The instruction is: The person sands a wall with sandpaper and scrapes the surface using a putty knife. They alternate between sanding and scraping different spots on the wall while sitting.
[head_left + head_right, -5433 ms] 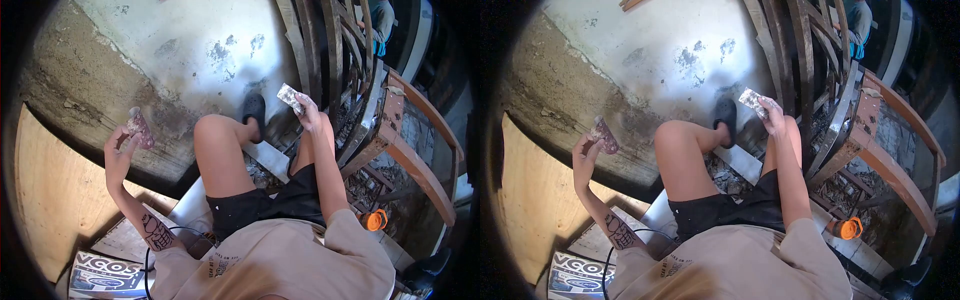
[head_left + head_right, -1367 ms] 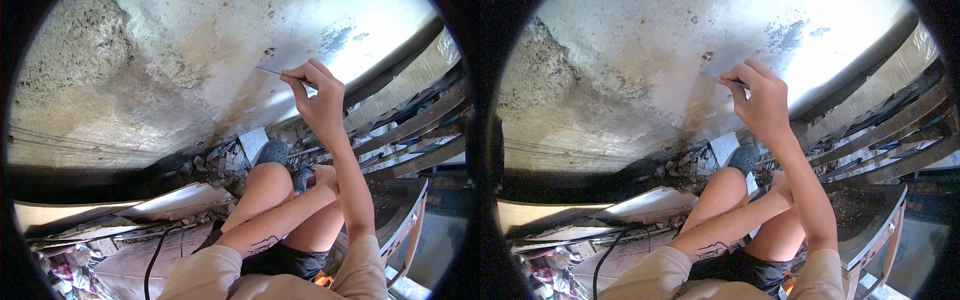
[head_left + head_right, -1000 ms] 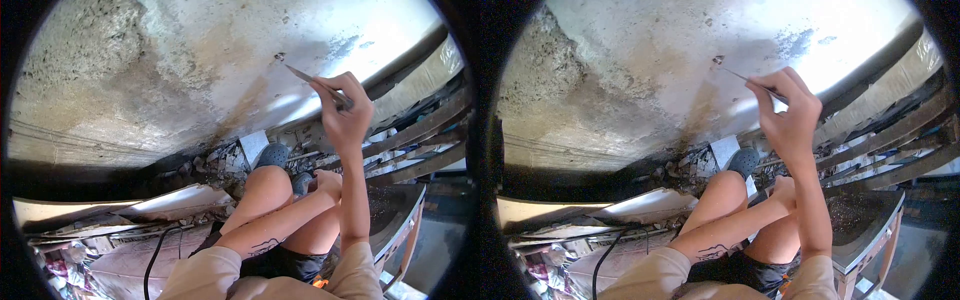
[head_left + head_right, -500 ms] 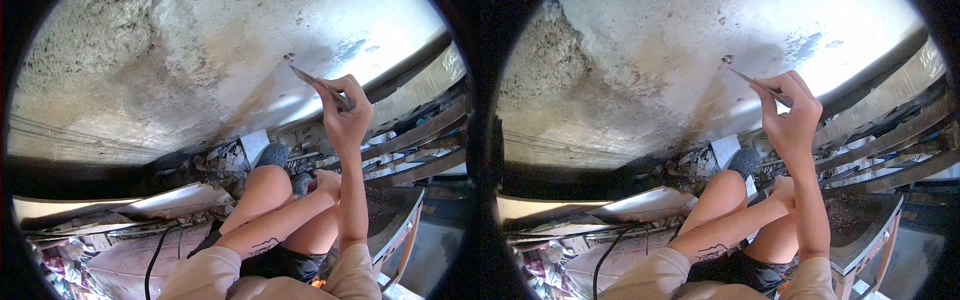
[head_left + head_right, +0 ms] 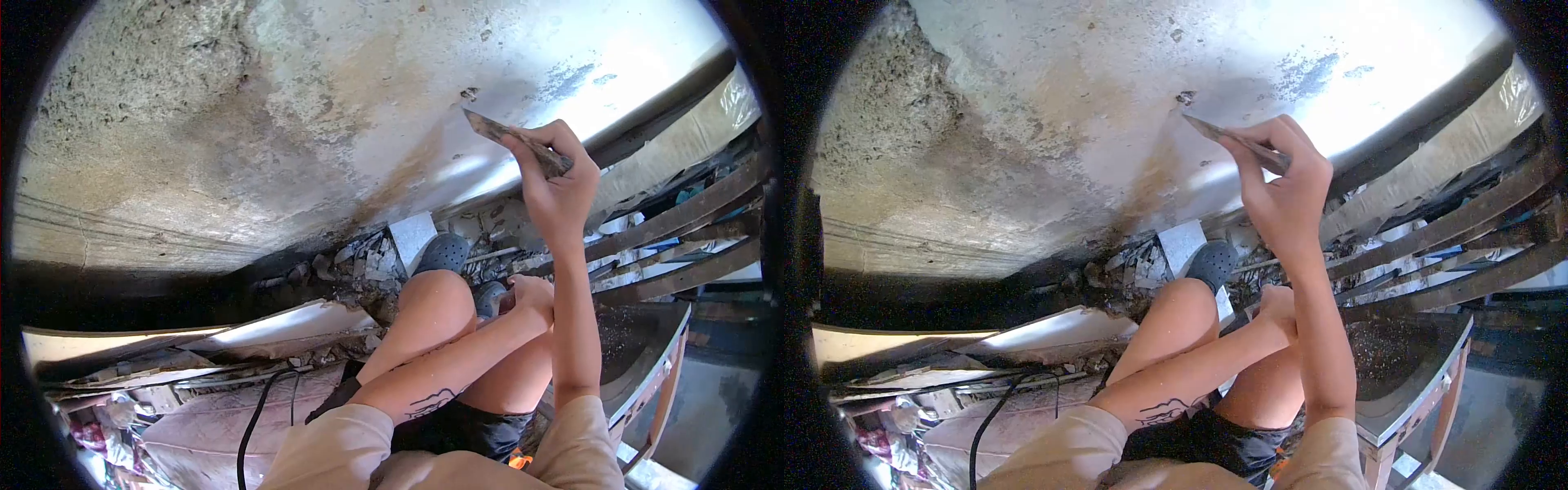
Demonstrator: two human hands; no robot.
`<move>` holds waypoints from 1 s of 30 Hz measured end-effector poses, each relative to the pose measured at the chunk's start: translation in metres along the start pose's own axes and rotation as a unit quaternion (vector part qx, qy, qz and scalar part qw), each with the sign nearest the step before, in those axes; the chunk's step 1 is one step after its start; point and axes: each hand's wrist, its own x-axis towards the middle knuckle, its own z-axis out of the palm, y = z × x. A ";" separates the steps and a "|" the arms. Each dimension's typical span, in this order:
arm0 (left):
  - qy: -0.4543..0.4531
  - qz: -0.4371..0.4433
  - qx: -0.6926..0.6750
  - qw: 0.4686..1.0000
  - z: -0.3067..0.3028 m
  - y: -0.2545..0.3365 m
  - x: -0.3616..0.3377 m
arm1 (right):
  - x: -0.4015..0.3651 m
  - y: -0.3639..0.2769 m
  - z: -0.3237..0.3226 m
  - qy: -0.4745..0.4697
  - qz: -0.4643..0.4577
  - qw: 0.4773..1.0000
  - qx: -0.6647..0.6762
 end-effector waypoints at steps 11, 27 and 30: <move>-0.019 -0.012 -0.007 1.000 0.021 -0.004 0.020 | -0.002 0.016 0.001 0.015 0.092 0.992 0.082; 0.114 -0.008 -0.030 0.993 0.027 -0.038 0.018 | -0.006 0.037 0.007 -0.004 0.132 0.979 0.155; 0.116 -0.007 -0.027 0.993 0.025 -0.044 0.020 | -0.007 0.038 0.019 0.002 0.105 0.979 0.174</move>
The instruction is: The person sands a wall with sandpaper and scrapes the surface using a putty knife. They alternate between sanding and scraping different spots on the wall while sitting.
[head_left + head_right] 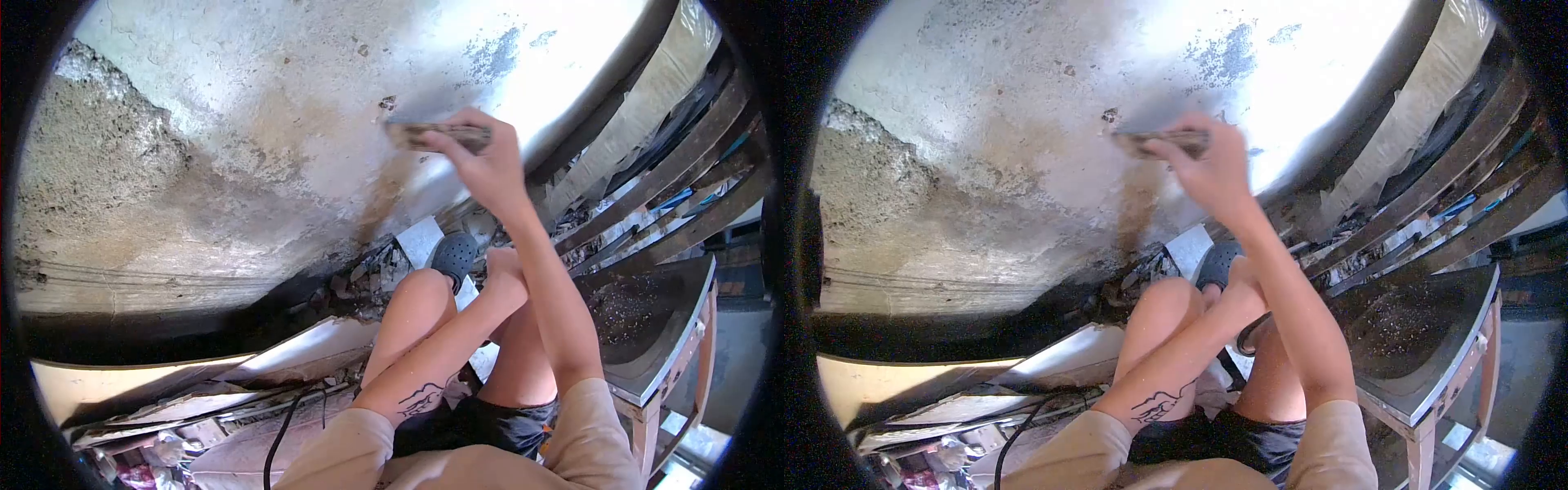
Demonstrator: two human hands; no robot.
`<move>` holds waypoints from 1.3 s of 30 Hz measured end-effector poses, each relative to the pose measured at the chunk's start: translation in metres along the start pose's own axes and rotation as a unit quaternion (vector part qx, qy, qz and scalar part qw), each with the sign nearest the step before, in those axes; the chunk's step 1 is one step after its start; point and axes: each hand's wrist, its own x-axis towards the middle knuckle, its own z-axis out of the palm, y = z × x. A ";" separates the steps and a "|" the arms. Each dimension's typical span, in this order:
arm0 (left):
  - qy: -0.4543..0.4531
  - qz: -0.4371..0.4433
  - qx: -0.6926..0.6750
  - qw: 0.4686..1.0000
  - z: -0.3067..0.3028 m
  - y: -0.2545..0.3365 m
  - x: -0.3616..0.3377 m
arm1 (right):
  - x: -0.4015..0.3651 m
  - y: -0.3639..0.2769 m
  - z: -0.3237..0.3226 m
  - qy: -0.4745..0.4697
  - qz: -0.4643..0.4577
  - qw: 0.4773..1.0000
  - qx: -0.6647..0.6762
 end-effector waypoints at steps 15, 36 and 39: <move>-0.028 0.014 0.028 0.999 0.022 0.001 0.006 | 0.001 -0.001 -0.013 0.028 0.020 0.999 0.012; 0.078 -0.004 -0.014 0.997 0.031 0.009 0.001 | 0.005 0.003 -0.012 0.050 0.001 0.999 -0.019; 0.047 -0.094 -0.324 0.940 0.025 0.012 0.002 | 0.005 -0.001 -0.015 0.006 0.049 0.999 0.014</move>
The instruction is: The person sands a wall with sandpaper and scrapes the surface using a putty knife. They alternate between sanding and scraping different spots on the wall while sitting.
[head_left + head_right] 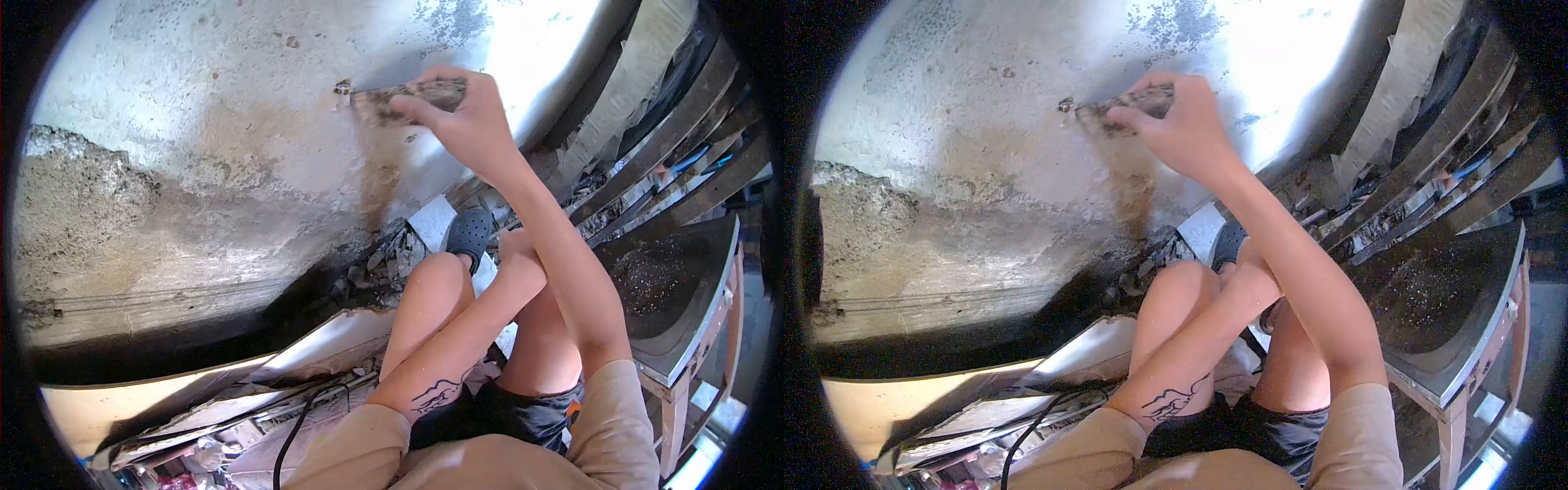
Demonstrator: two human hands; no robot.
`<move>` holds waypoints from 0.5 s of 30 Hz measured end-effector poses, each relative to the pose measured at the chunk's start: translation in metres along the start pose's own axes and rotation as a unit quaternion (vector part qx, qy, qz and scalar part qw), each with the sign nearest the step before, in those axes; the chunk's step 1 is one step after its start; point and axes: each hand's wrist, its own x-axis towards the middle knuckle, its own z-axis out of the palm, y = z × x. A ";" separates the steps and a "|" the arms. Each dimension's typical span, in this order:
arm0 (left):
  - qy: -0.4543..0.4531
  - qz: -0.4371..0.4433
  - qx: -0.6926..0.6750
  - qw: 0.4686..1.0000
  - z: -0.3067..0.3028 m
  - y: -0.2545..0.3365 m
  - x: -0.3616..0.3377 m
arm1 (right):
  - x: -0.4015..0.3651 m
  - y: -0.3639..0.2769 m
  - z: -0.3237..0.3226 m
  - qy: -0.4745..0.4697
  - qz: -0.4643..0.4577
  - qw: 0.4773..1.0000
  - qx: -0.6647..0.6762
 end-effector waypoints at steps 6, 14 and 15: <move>-0.030 0.129 0.187 0.973 -0.030 -0.002 -0.012 | -0.001 0.009 0.005 0.036 -0.021 0.999 0.013; 0.004 0.144 0.465 0.874 0.023 -0.026 0.005 | -0.015 0.013 -0.013 0.018 -0.037 0.999 -0.015; -0.034 0.107 0.422 0.900 0.019 -0.006 -0.003 | -0.015 0.011 -0.017 0.030 -0.026 0.999 0.004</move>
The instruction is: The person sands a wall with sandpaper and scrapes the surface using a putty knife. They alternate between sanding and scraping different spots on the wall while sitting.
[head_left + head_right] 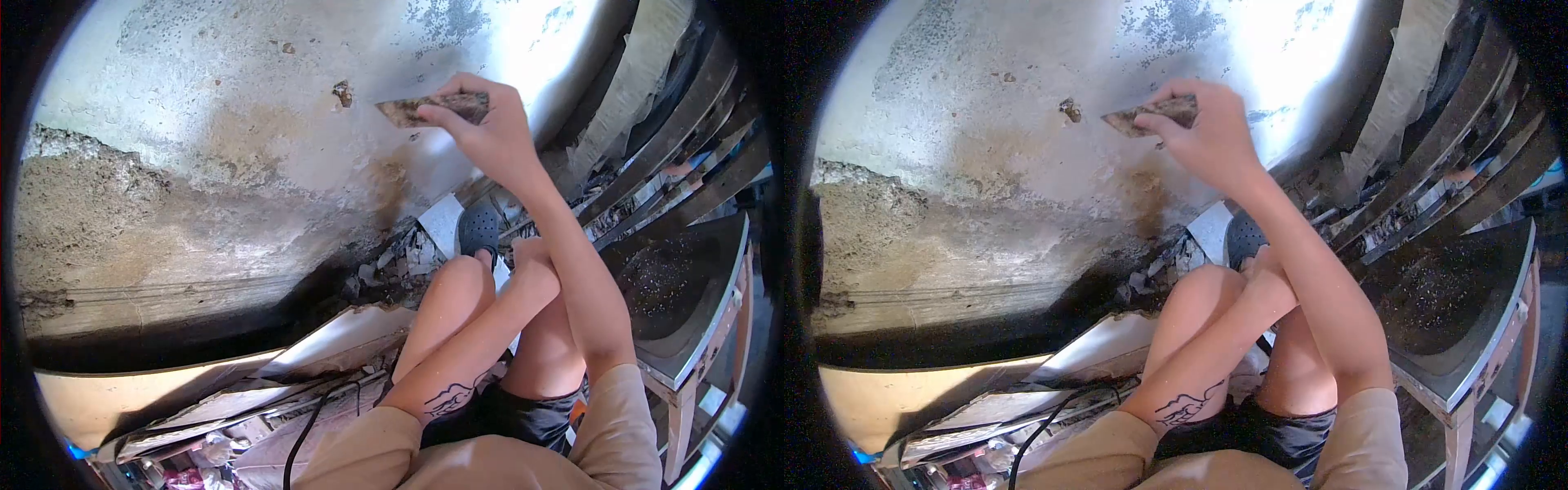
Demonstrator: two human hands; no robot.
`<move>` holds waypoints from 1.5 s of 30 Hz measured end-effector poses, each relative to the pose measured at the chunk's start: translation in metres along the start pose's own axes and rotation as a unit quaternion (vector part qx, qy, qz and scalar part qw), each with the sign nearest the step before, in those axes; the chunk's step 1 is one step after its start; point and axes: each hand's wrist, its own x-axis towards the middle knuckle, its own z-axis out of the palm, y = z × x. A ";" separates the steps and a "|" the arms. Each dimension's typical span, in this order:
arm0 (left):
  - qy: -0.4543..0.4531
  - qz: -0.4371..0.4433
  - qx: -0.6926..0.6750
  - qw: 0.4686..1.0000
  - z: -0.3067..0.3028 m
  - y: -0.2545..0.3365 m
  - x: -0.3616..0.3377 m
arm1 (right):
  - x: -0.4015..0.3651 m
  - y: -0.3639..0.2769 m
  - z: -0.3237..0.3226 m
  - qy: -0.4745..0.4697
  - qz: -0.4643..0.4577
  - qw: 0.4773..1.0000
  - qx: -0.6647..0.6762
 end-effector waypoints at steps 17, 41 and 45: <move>-0.001 0.087 -0.130 0.988 0.004 -0.053 0.000 | 0.011 -0.001 0.005 -0.004 -0.010 0.999 0.032; -0.004 -0.031 -0.129 0.991 -0.013 -0.038 0.003 | 0.007 0.002 0.029 -0.011 -0.058 0.998 -0.026; -0.080 0.001 -0.144 0.986 -0.039 -0.039 -0.008 | 0.011 0.002 0.025 -0.026 -0.020 0.999 -0.017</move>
